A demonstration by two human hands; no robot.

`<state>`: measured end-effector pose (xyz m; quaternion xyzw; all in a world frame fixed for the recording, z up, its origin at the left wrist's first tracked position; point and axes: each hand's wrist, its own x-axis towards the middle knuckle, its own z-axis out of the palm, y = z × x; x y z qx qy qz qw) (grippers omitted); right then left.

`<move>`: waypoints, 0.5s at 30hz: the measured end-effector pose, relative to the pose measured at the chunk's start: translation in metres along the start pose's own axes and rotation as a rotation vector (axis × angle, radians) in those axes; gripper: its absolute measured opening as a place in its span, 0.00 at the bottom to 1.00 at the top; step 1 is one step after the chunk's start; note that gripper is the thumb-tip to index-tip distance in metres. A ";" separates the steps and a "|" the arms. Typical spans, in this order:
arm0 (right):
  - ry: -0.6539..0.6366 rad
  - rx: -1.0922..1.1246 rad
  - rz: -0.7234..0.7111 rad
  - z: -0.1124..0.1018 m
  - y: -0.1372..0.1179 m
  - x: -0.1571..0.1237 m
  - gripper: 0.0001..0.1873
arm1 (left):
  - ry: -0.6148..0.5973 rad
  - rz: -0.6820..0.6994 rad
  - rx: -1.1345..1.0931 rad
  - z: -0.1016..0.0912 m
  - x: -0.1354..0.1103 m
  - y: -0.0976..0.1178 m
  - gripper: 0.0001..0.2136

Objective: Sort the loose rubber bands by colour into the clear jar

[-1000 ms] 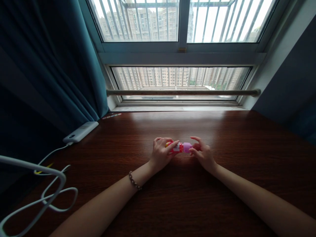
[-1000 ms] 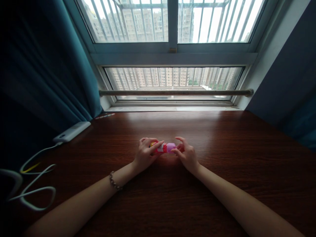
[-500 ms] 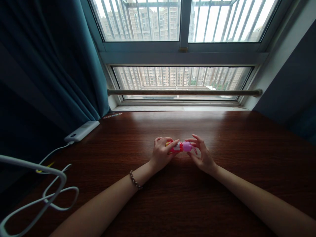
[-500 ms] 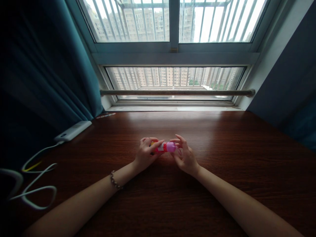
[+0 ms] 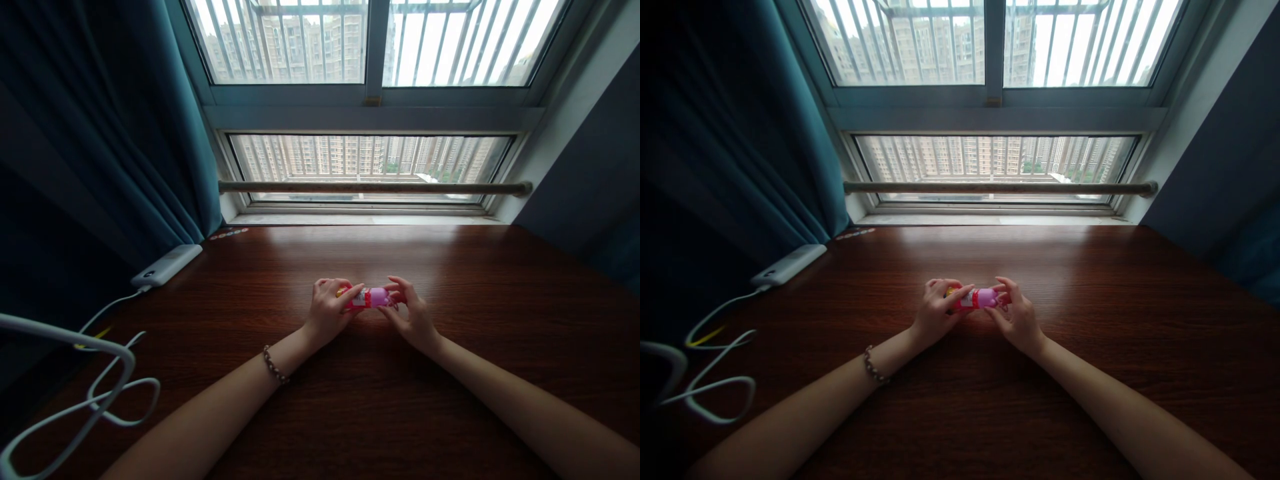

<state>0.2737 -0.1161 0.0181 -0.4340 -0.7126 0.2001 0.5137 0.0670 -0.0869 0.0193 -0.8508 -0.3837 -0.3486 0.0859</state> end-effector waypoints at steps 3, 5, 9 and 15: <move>-0.014 -0.011 0.132 -0.002 0.004 -0.001 0.17 | 0.001 0.016 0.002 -0.001 -0.001 0.001 0.18; -0.013 -0.014 0.148 -0.002 0.005 -0.002 0.16 | 0.002 0.023 0.004 -0.001 0.000 0.001 0.18; 0.066 -0.057 0.024 0.000 0.003 -0.002 0.22 | -0.005 -0.005 0.010 -0.001 0.000 0.001 0.18; -0.026 -0.026 -0.062 0.002 0.004 -0.001 0.28 | 0.000 0.004 0.006 0.000 0.000 0.001 0.18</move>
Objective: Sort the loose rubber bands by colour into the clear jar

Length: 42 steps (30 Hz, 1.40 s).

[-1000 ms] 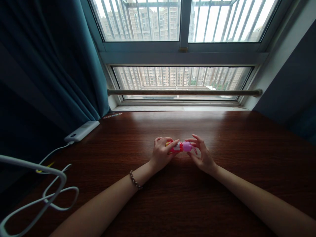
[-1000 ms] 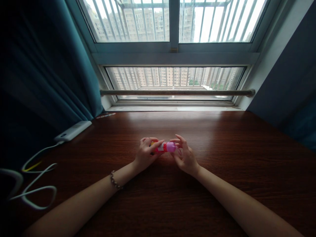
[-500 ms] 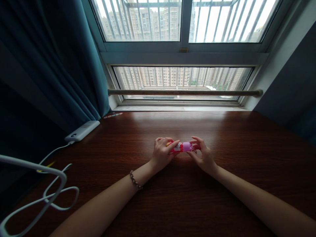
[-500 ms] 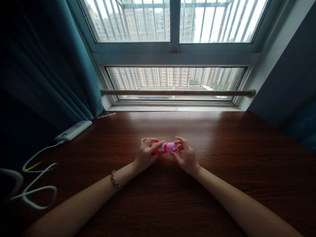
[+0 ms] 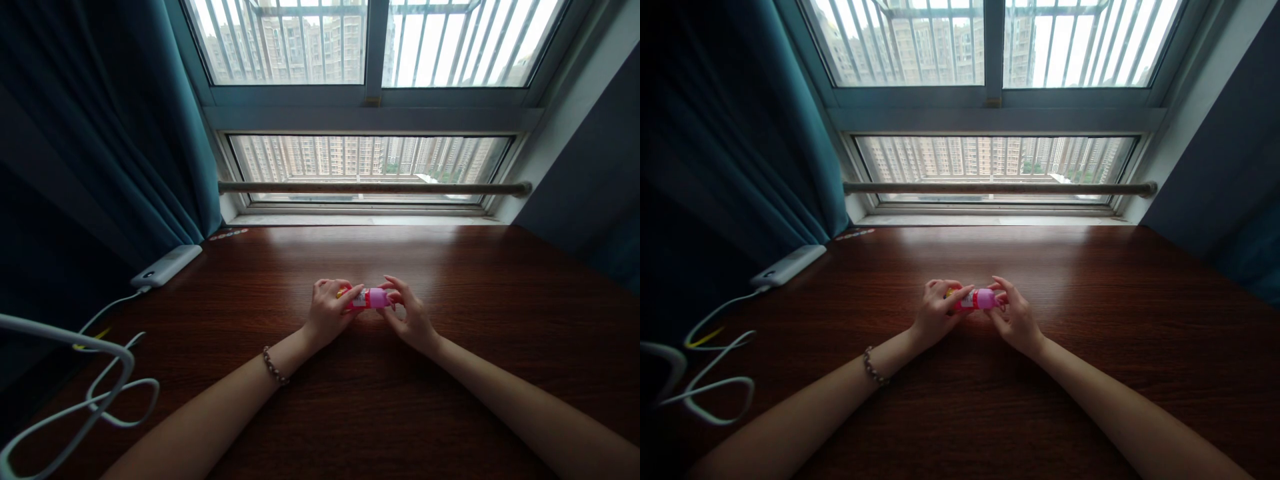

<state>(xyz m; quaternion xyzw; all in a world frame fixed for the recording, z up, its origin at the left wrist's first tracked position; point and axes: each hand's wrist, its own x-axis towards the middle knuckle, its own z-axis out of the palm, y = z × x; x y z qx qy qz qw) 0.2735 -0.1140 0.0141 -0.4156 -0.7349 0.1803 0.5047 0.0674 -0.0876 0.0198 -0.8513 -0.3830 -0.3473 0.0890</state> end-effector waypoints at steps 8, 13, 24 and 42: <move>-0.065 -0.084 0.054 -0.002 -0.001 0.000 0.24 | -0.004 0.002 -0.020 0.000 0.001 0.000 0.19; -0.102 -0.126 -0.051 0.000 0.001 0.001 0.19 | 0.007 0.026 -0.028 -0.001 0.000 0.000 0.18; -0.113 -0.178 -0.006 0.000 0.001 -0.002 0.19 | 0.019 0.043 -0.007 0.000 -0.002 0.002 0.18; -0.286 0.271 0.074 -0.003 -0.005 0.003 0.21 | -0.085 -0.342 -1.254 -0.010 0.001 0.024 0.18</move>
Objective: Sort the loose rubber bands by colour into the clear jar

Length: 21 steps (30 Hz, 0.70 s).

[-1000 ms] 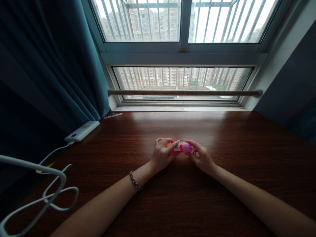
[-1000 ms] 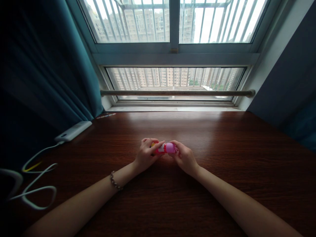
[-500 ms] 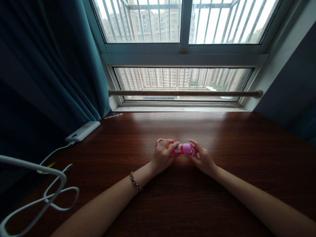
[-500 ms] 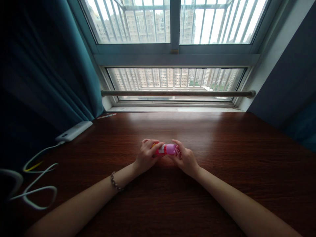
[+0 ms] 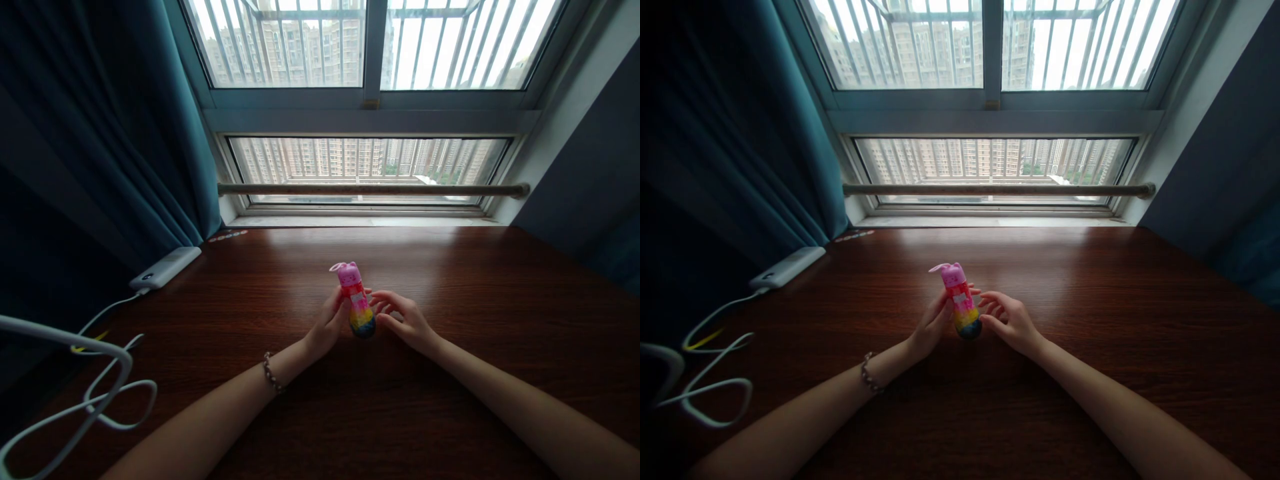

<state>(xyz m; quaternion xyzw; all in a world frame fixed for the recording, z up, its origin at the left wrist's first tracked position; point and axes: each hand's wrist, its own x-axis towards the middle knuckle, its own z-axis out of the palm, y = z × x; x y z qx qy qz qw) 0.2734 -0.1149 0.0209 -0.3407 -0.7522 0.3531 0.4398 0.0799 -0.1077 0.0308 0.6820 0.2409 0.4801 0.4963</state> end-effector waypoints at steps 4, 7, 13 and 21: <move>-0.110 0.170 0.074 0.002 -0.002 0.002 0.23 | -0.049 -0.038 -0.002 0.002 0.000 -0.001 0.19; -0.130 0.142 0.088 0.006 0.000 0.001 0.24 | -0.076 -0.039 0.011 0.003 0.001 -0.002 0.20; -0.119 0.107 0.092 0.012 0.000 0.001 0.21 | -0.099 -0.032 0.175 -0.001 0.002 -0.011 0.20; 0.171 0.205 0.225 -0.063 0.008 0.028 0.25 | -0.004 -0.015 0.318 -0.005 0.003 -0.020 0.22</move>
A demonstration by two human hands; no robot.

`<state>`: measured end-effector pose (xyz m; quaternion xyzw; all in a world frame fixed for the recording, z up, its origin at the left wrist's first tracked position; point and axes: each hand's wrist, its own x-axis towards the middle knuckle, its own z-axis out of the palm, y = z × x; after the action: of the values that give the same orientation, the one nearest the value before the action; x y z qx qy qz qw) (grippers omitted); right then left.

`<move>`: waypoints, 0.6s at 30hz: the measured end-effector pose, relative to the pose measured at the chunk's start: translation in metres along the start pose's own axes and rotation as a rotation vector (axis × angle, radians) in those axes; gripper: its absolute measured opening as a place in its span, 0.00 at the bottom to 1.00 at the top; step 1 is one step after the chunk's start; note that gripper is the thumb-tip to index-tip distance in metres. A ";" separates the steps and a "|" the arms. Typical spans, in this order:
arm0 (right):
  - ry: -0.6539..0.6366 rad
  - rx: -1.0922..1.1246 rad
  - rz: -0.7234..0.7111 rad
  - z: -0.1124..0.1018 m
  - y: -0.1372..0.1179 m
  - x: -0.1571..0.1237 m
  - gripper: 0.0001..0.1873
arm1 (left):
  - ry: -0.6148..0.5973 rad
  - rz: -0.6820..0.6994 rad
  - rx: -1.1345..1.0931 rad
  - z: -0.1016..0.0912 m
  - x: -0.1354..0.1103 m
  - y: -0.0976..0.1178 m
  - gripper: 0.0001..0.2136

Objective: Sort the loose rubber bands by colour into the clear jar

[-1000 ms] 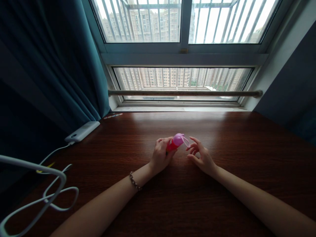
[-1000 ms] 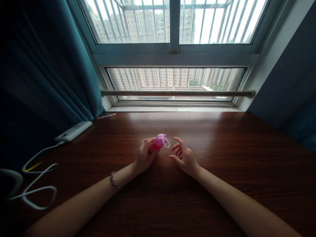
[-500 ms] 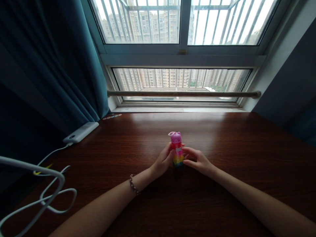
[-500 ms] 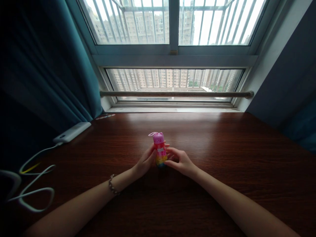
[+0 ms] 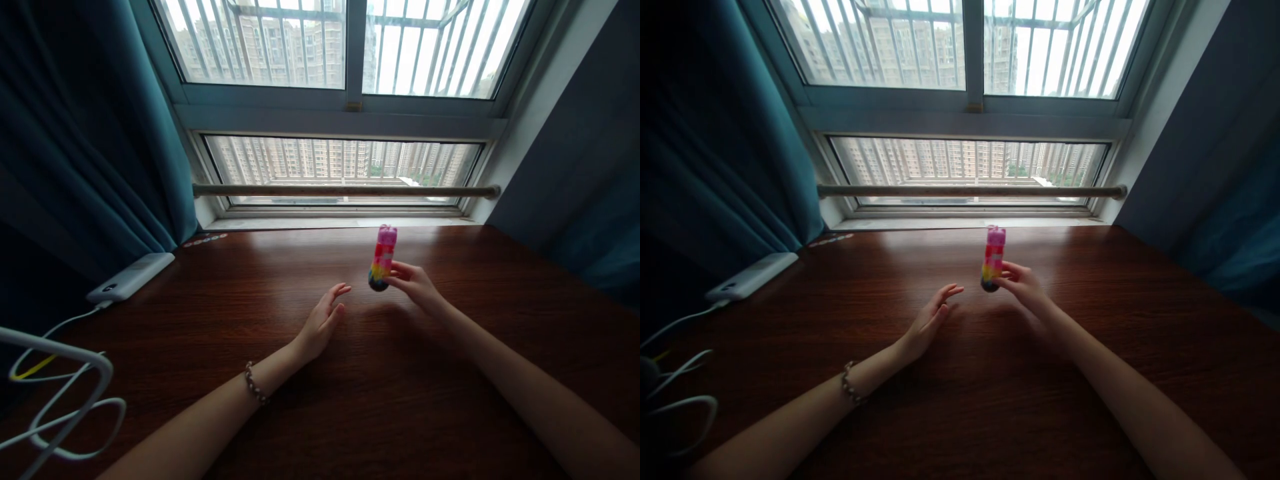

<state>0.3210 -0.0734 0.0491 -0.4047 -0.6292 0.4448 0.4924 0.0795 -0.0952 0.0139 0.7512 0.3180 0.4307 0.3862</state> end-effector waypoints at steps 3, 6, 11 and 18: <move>0.062 -0.050 0.027 -0.043 0.008 0.010 0.27 | -0.003 -0.021 0.031 0.000 0.000 -0.001 0.21; 0.121 -0.104 0.034 -0.073 0.023 0.010 0.28 | -0.002 -0.017 0.053 0.000 0.000 -0.002 0.20; 0.117 -0.078 0.070 -0.093 0.034 0.002 0.31 | 0.001 -0.011 0.084 0.000 0.000 0.003 0.19; 0.069 -0.058 0.103 -0.100 0.031 -0.003 0.33 | 0.022 0.016 0.216 -0.002 -0.001 0.014 0.12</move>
<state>0.4218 -0.0513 0.0302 -0.4656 -0.6029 0.4369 0.4785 0.0788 -0.1022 0.0259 0.7861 0.3606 0.4055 0.2959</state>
